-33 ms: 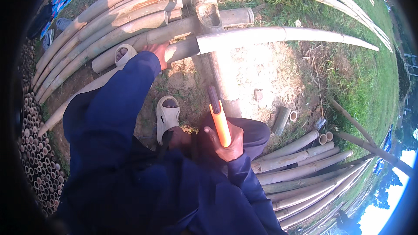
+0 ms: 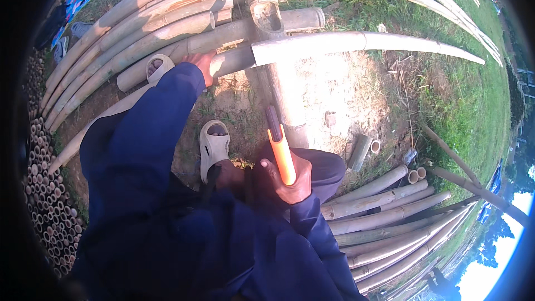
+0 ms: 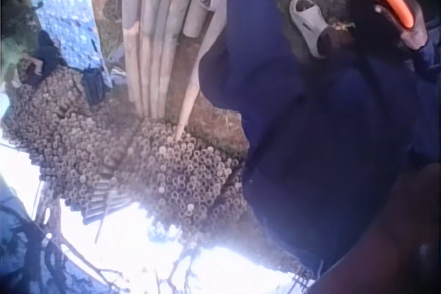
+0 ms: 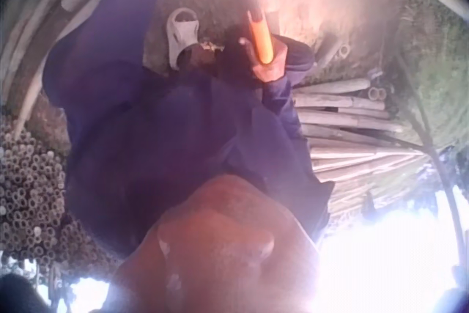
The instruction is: The person sits on the ground and uses a hand saw to cut bamboo poles into shorter sections. They repeatedly position a pole on a support, saw through it, then move the cut piece aside and select another pole to cut.
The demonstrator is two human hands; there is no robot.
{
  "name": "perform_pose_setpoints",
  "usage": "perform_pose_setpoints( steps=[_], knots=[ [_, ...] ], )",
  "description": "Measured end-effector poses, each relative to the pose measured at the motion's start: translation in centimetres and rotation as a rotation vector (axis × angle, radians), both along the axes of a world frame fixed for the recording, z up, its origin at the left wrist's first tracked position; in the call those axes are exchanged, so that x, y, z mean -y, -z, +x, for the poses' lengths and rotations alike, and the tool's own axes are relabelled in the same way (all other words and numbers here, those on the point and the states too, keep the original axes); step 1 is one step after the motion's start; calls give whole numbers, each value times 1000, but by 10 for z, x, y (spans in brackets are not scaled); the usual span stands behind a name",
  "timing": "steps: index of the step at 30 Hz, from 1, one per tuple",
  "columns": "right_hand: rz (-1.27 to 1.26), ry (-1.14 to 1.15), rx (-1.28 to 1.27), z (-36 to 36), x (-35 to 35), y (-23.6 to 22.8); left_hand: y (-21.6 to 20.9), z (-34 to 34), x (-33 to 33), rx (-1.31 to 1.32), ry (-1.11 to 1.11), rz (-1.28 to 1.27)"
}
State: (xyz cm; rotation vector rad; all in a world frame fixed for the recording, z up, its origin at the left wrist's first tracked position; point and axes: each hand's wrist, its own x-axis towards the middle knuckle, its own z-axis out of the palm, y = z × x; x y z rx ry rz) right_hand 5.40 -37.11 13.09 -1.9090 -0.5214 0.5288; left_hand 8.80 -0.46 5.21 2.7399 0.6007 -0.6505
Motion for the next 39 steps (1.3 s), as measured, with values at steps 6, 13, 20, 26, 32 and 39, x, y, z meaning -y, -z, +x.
perform_pose_setpoints(
  steps=[6,13,20,26,32,39],
  knots=[
    [-93,44,-66,-34,44,-40,-9,2,-10,-65,-7,1],
    [46,82,-9,21,-22,20,10,11,-13,-16,20,-8],
    [-156,109,-136,-37,59,-52,-5,8,-18,-68,-19,-30],
    [-73,32,-89,17,-12,16,2,7,-10,-3,-3,6],
    [-231,59,-173,-37,59,-78,-1,2,-9,-13,-41,-4],
    [-9,38,-47,20,-19,19,-1,5,-7,-19,-3,3]
  ],
)
